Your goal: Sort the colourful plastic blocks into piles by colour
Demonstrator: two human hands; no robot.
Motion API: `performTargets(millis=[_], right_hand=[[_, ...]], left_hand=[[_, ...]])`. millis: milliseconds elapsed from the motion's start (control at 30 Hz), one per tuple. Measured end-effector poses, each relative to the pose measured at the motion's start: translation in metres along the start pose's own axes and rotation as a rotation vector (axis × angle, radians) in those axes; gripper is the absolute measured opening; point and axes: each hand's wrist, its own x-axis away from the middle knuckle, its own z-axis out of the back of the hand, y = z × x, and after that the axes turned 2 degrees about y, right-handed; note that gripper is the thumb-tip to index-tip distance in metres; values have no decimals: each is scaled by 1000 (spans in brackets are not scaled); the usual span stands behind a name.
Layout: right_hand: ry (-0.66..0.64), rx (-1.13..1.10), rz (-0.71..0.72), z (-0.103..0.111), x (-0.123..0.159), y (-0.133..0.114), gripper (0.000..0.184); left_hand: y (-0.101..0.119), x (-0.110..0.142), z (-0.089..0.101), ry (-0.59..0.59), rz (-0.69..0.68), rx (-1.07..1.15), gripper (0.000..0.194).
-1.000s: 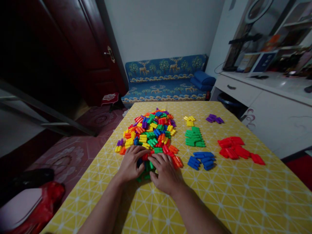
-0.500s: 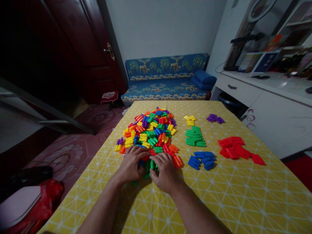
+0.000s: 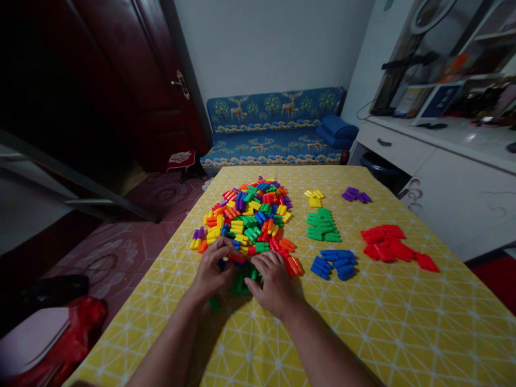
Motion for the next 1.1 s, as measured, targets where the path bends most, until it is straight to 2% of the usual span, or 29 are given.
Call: performTargets(millis=[200, 400, 500, 567, 700, 767, 867, 1000, 1100], right_hand=[[-9, 2, -41, -2, 0, 1, 45], [7, -88, -56, -7, -4, 4, 23], [50, -110, -78, -8, -5, 2, 24], [96, -117, -85, -8, -4, 1, 25], [149, -89, -60, -10, -2, 1, 24], [167, -67, -55, -11, -1, 2, 21], [215, -104, -93, -11, 0, 3, 24], [232, -236, -128, -10, 0, 4, 18], [258, -272, -113, -10, 0, 4, 18]], left_hand=[[7, 0, -3, 54, 38, 126, 24], [9, 2, -14, 47, 41, 289, 18], [14, 1, -14, 43, 42, 316, 13], [18, 0, -12, 6, 41, 311, 8], [21, -1, -9, -151, 45, 284, 25], [18, -1, -10, -161, 72, 267, 26], [7, 2, -16, -45, 200, 289, 21], [-5, 6, -25, 156, 430, 420, 29], [-7, 6, -28, 216, 487, 471, 30]])
